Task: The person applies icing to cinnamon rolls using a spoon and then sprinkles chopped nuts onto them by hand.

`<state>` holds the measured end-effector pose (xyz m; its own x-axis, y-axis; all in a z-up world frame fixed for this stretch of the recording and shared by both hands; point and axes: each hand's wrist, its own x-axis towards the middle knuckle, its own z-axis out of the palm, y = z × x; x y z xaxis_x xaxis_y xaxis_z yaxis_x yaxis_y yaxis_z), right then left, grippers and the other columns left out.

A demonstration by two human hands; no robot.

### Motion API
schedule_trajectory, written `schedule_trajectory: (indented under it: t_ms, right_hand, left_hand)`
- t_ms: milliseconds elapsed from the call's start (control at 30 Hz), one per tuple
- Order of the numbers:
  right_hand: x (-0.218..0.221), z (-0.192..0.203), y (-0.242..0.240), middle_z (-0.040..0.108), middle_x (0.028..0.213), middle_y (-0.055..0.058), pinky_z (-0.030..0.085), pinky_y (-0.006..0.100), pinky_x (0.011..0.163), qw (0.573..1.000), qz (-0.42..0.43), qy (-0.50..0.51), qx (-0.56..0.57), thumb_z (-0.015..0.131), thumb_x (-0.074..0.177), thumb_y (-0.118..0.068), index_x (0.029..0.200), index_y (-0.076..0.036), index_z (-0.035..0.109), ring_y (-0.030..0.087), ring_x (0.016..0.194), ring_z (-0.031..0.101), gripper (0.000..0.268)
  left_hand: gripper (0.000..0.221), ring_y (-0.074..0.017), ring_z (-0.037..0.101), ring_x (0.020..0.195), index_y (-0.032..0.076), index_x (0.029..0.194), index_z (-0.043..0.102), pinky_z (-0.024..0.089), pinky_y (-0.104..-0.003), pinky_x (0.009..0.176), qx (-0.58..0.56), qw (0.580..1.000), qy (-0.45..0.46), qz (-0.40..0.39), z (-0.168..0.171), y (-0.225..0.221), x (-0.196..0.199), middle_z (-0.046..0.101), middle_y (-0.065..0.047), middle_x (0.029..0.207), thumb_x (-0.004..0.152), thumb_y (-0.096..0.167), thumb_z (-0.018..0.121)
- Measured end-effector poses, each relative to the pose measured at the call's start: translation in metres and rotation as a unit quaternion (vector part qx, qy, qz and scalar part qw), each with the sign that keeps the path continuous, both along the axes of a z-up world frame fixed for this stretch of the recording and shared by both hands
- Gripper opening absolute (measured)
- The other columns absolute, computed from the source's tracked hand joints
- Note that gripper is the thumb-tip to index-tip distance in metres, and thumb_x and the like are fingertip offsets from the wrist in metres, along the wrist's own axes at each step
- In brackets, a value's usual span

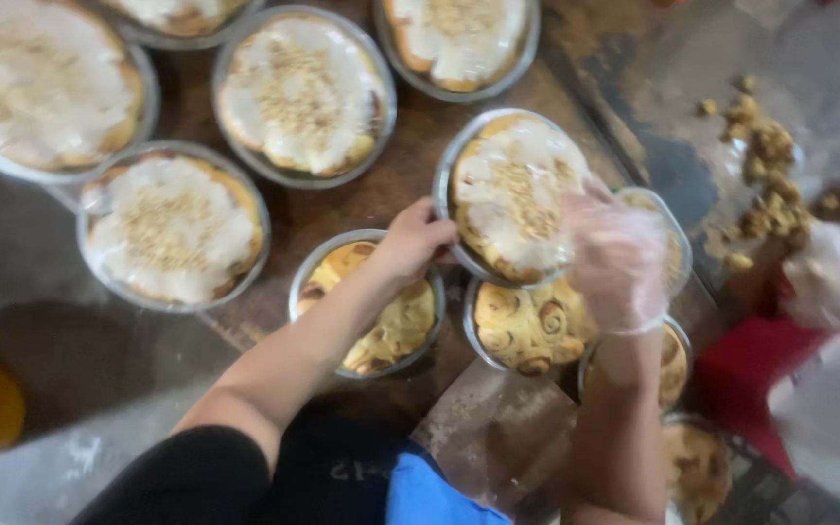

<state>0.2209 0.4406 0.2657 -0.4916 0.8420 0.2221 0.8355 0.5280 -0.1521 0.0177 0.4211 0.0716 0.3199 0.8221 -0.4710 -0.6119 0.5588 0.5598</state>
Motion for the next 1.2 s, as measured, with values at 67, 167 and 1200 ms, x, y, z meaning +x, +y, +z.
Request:
schedule_trajectory:
  t_ms: [67, 167, 1200]
  right_hand:
    - [0.005, -0.003, -0.008, 0.074, 0.118, 0.014, 0.058, 0.034, 0.092, 0.986, -0.116, 0.117, -0.013, 0.069, 0.098, 0.001, 0.119, -0.004, 0.078, 0.025, 0.102, 0.073, 0.023]
    - [0.019, -0.037, 0.001, 0.064, 0.141, 0.026, 0.057, 0.033, 0.092, 0.996, -0.016, 0.028, 0.088, 0.069, 0.097, -0.005, 0.135, 0.008, 0.068, 0.031, 0.115, 0.071, 0.040]
    - [0.057, -0.260, -0.279, 0.057, 0.093, 0.006, 0.046, 0.033, 0.047, 0.324, -0.558, 0.741, -0.186, 0.051, 0.091, -0.003, 0.145, -0.016, 0.053, 0.016, 0.061, 0.051, 0.055]
  left_hand:
    - [0.027, -0.0185, 0.067, 0.071, -0.002, 0.112, 0.058, 0.061, -0.032, 0.061, -0.015, 1.000, 0.020, -0.007, -0.002, 0.003, 0.000, 0.066, -0.010, 0.092, 0.085, 0.000, 0.061]
    - [0.028, -0.0237, 0.072, 0.079, -0.001, 0.111, 0.055, 0.066, -0.038, 0.070, -0.064, 0.998, -0.006, -0.018, -0.002, 0.005, -0.002, 0.065, -0.011, 0.096, 0.084, 0.001, 0.061]
    - [0.048, -0.0269, 0.058, 0.135, 0.006, 0.141, 0.056, 0.051, -0.038, 0.111, 0.296, 0.840, 0.399, -0.216, 0.018, -0.041, 0.021, 0.057, -0.015, 0.144, 0.095, 0.018, 0.063]
